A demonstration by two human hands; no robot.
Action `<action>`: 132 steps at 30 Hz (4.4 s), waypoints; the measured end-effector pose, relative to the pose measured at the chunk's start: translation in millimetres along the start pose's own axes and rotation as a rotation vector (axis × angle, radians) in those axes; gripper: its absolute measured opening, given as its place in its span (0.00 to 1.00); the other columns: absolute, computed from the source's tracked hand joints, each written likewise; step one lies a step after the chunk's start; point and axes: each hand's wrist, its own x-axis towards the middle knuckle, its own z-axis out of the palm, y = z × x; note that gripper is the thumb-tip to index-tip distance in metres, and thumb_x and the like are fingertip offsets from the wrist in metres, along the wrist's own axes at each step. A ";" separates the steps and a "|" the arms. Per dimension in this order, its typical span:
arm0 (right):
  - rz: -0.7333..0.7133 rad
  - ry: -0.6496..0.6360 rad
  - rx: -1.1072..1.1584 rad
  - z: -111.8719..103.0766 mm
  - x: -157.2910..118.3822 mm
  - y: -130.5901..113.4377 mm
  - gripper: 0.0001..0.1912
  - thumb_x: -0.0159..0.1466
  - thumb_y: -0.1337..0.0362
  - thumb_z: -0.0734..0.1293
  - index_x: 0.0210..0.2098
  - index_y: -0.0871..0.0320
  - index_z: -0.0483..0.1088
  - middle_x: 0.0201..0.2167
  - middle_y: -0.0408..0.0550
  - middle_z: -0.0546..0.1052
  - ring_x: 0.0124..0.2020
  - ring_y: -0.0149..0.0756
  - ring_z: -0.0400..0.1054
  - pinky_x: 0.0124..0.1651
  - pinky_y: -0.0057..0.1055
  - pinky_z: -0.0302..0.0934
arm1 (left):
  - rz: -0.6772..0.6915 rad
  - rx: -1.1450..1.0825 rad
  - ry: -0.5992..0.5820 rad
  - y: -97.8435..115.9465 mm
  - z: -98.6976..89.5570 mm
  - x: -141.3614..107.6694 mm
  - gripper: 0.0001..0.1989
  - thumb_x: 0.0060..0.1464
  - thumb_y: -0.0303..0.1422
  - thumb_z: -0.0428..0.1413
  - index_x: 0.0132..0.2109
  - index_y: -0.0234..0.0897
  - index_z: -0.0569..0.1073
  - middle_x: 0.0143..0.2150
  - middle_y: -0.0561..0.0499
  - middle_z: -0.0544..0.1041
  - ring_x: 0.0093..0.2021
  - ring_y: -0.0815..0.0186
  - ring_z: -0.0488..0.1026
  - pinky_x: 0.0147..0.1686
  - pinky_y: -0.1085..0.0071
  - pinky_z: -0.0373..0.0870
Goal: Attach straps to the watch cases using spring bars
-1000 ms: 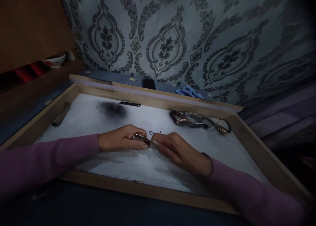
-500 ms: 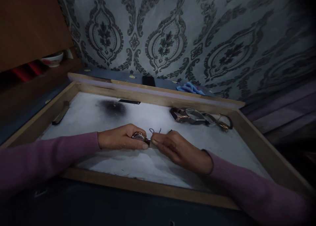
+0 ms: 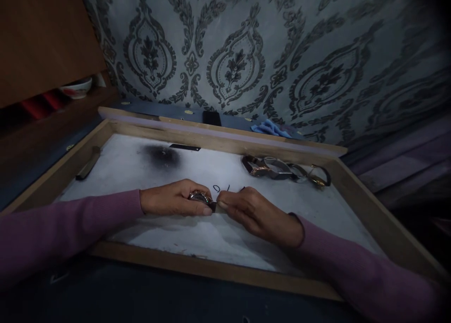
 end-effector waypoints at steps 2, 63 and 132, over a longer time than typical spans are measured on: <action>-0.020 -0.001 -0.049 1.4 -1.5 2.4 0.14 0.71 0.65 0.51 0.29 0.57 0.57 0.21 0.38 0.58 0.19 0.27 0.51 0.25 0.26 0.46 | -0.022 -0.036 -0.020 -1.3 0.5 -0.5 0.12 0.57 0.38 0.56 0.32 0.34 0.66 0.21 0.60 0.56 0.21 0.75 0.51 0.20 0.74 0.46; 0.189 0.024 0.176 2.9 1.3 -6.0 0.20 0.72 0.58 0.52 0.24 0.57 0.57 0.16 0.37 0.60 0.17 0.25 0.54 0.26 0.27 0.49 | -0.087 -0.182 0.085 3.3 8.3 5.7 0.07 0.54 0.31 0.52 0.29 0.36 0.65 0.18 0.63 0.51 0.17 0.76 0.45 0.17 0.76 0.41; 0.308 0.061 0.425 5.6 1.2 0.3 0.22 0.71 0.52 0.54 0.32 0.62 0.68 0.18 0.37 0.59 0.19 0.25 0.49 0.23 0.25 0.46 | -0.103 -0.154 0.044 2.4 -0.7 3.8 0.09 0.54 0.36 0.55 0.35 0.32 0.70 0.18 0.63 0.52 0.17 0.76 0.45 0.17 0.75 0.40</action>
